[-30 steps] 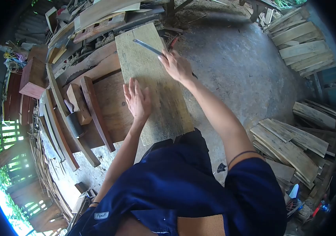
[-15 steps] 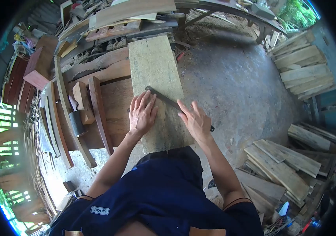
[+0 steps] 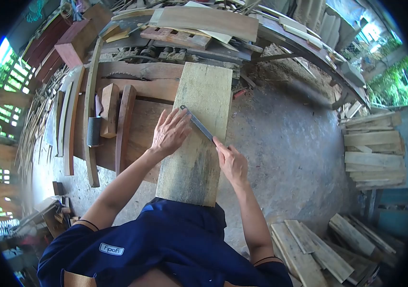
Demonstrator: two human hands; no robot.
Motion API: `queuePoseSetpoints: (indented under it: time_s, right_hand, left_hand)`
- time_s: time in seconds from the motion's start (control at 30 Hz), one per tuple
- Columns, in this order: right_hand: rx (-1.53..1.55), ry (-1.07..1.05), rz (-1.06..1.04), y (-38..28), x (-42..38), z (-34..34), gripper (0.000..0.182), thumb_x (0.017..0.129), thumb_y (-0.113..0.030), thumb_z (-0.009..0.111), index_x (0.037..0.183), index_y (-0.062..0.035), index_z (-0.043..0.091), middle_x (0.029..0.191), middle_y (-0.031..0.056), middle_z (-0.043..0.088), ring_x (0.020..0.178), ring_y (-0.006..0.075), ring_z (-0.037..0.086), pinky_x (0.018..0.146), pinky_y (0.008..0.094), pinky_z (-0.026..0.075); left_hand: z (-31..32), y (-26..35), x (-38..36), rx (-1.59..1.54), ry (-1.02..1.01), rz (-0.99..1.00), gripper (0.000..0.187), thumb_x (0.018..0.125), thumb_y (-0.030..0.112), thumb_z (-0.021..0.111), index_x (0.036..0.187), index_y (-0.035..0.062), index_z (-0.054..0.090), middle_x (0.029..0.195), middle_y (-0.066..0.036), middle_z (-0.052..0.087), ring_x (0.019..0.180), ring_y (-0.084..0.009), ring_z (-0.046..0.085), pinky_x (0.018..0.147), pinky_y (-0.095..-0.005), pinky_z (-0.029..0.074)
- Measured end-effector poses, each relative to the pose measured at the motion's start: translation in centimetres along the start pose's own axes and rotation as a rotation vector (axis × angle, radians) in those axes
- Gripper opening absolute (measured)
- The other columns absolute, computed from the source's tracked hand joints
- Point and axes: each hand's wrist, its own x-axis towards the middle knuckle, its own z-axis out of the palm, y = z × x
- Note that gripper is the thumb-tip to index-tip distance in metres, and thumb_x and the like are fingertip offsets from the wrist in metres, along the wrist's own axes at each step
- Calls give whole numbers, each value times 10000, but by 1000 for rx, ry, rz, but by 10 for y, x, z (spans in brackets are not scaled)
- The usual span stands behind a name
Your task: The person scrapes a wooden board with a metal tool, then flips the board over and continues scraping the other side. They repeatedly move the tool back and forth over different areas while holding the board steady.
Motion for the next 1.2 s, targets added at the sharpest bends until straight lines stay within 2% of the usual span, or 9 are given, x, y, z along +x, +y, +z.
queuePoseSetpoints:
  time_s: [0.3,0.43,0.57,0.6,0.63,0.7,0.9,1.07,1.2]
  right_hand:
    - [129,-66,-61,37,28,9,421,978,-159,619,1376,-296,625,757,115,601,659,331,662,590,438,543]
    - [167,-35,-49,39,54,23,403,983,-181,619,1373,-284,629,795,124,645,704,337,676,622,433,547]
    - [153,23,-20,40,53,33,391,988,-209,621,1370,-295,633,818,126,666,708,326,688,623,423,552]
    - [156,3,9,39,53,33,395,989,-209,619,1373,-302,630,810,118,661,696,320,686,621,426,552]
    - [160,-19,43,38,51,33,399,990,-210,618,1377,-308,626,802,111,656,684,314,683,619,429,551]
    - [131,-19,44,33,50,28,405,990,-207,617,1381,-313,621,791,104,646,674,310,680,612,428,551]
    - [-27,-93,-50,10,78,8,449,977,-198,622,1405,-330,595,768,93,623,639,305,672,585,419,555]
    - [-198,-258,-200,6,104,7,477,967,-164,609,1415,-324,581,811,121,658,625,333,697,524,454,569]
    - [-320,-284,-271,10,132,11,492,981,-156,592,1449,-303,550,801,126,668,590,295,692,464,426,545]
  left_hand:
    - [7,5,15,96,-62,-64,660,1014,512,477,1574,188,349,1652,-43,287,1535,-249,225,1256,-523,119]
    - [13,-1,44,-5,-41,-188,656,1015,514,474,1558,162,372,1650,-47,291,1538,-275,206,1247,-530,140]
    - [24,3,29,38,57,-252,758,991,528,513,1579,104,293,1660,-151,221,1525,-330,215,1246,-491,155]
    - [22,3,27,52,133,-278,821,975,521,542,1573,35,258,1642,-203,227,1508,-356,238,1236,-472,180]
    - [21,5,26,50,128,-275,821,975,521,542,1573,35,258,1642,-203,227,1508,-356,238,1236,-472,180]
    - [17,11,25,-90,68,-472,838,959,500,569,1536,-40,288,1580,-242,324,1451,-367,332,1201,-484,241]
    - [19,45,-4,-84,99,-442,860,925,448,635,1513,-84,302,1556,-238,338,1421,-391,351,1184,-480,268]
    - [19,39,15,-130,88,-510,908,932,483,610,1534,-85,237,1596,-236,284,1499,-378,246,1237,-515,144]
    - [23,28,29,-132,78,-489,872,964,495,552,1544,-73,235,1600,-237,293,1519,-339,236,1239,-540,135]
